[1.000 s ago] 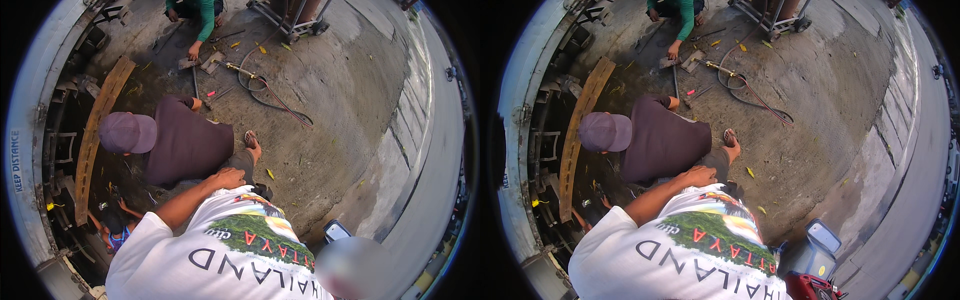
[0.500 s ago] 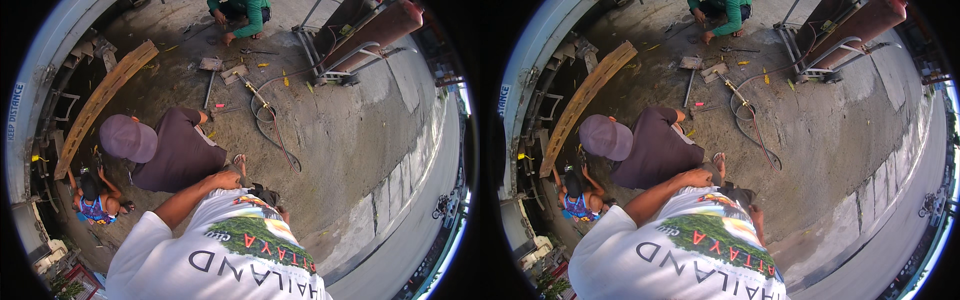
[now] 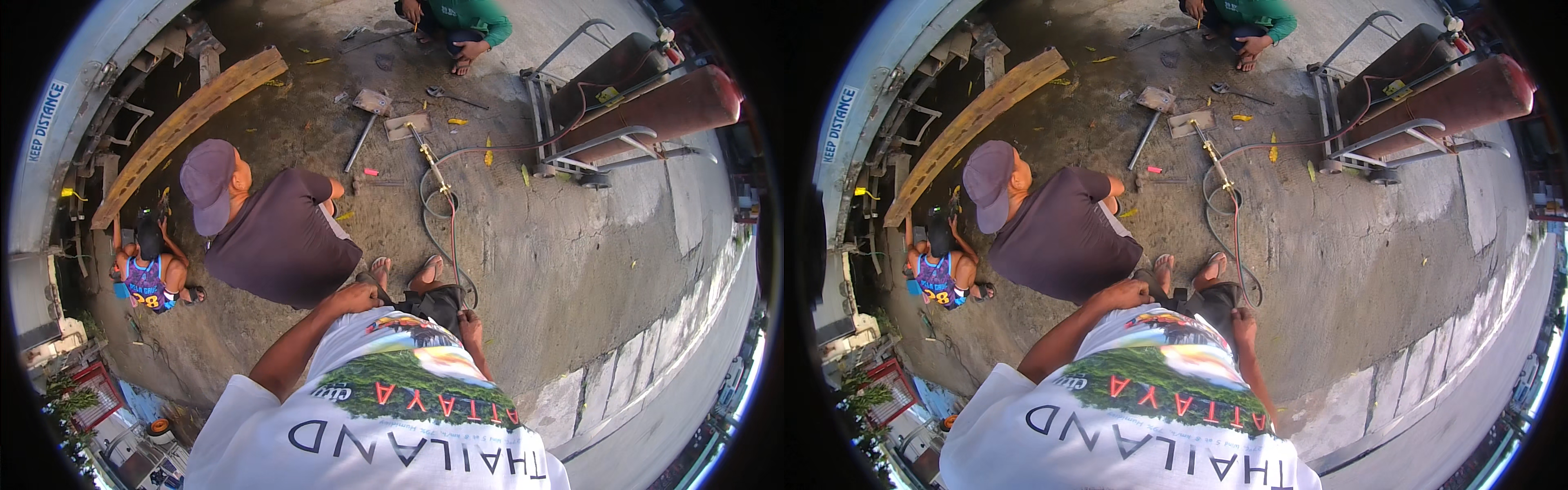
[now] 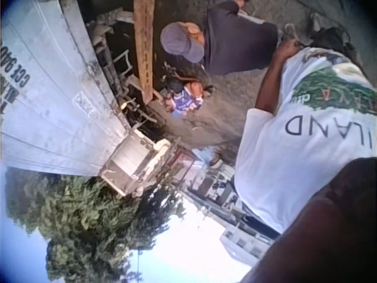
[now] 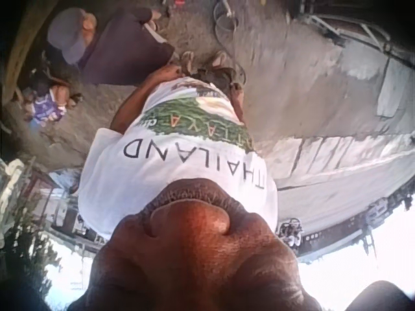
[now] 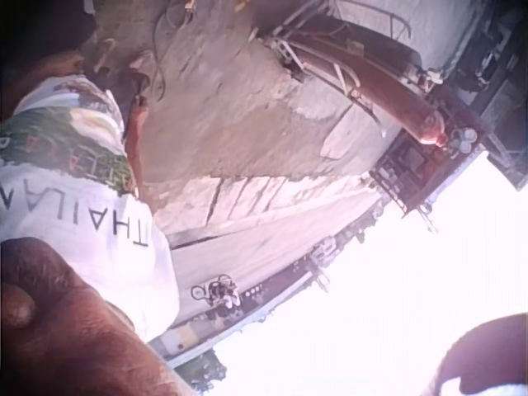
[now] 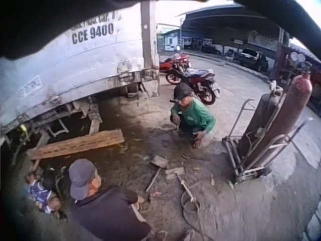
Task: The person uses a welding torch to heat and cut a metal plate on the ground. They ignite the torch, apply the flame to the metal, and then cool the heated area with water.
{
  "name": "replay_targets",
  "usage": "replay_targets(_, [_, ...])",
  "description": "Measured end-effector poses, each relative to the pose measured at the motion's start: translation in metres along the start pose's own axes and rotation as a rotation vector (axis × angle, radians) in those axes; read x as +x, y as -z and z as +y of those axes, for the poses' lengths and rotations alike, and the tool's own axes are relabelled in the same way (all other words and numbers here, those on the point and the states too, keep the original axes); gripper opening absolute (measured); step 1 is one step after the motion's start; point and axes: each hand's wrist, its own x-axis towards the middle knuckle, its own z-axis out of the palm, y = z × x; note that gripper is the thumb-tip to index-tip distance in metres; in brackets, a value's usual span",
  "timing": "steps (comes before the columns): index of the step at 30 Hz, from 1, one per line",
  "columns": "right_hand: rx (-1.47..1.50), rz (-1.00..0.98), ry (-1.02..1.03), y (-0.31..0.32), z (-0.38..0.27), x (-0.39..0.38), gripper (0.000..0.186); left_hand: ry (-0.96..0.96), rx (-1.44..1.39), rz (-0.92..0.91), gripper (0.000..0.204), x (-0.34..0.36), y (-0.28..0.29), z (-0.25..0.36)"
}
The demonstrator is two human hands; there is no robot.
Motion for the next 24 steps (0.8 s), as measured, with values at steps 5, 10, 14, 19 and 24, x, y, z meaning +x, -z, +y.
replay_targets(5, [0.042,-0.144,-0.038,0.041,-0.024,0.029,0.036,0.030,0.045,0.131,0.043,0.017,-0.024,0.005])
replay_targets(10, [0.029,-0.212,-0.026,0.051,-0.015,0.054,0.036,0.136,0.041,0.207,0.039,0.004,-0.020,0.042])
replay_targets(14, [0.033,-0.294,-0.011,0.060,-0.021,0.067,0.036,0.174,0.057,0.277,0.039,-0.006,-0.010,0.067])
replay_targets(19, [-0.017,-0.330,-0.069,0.058,-0.023,0.086,0.036,0.154,0.211,0.539,0.039,-0.008,-0.004,0.081])
replay_targets(24, [-0.077,-0.342,-0.010,0.053,-0.048,0.098,0.034,0.227,0.111,0.436,0.037,-0.002,0.030,0.077])
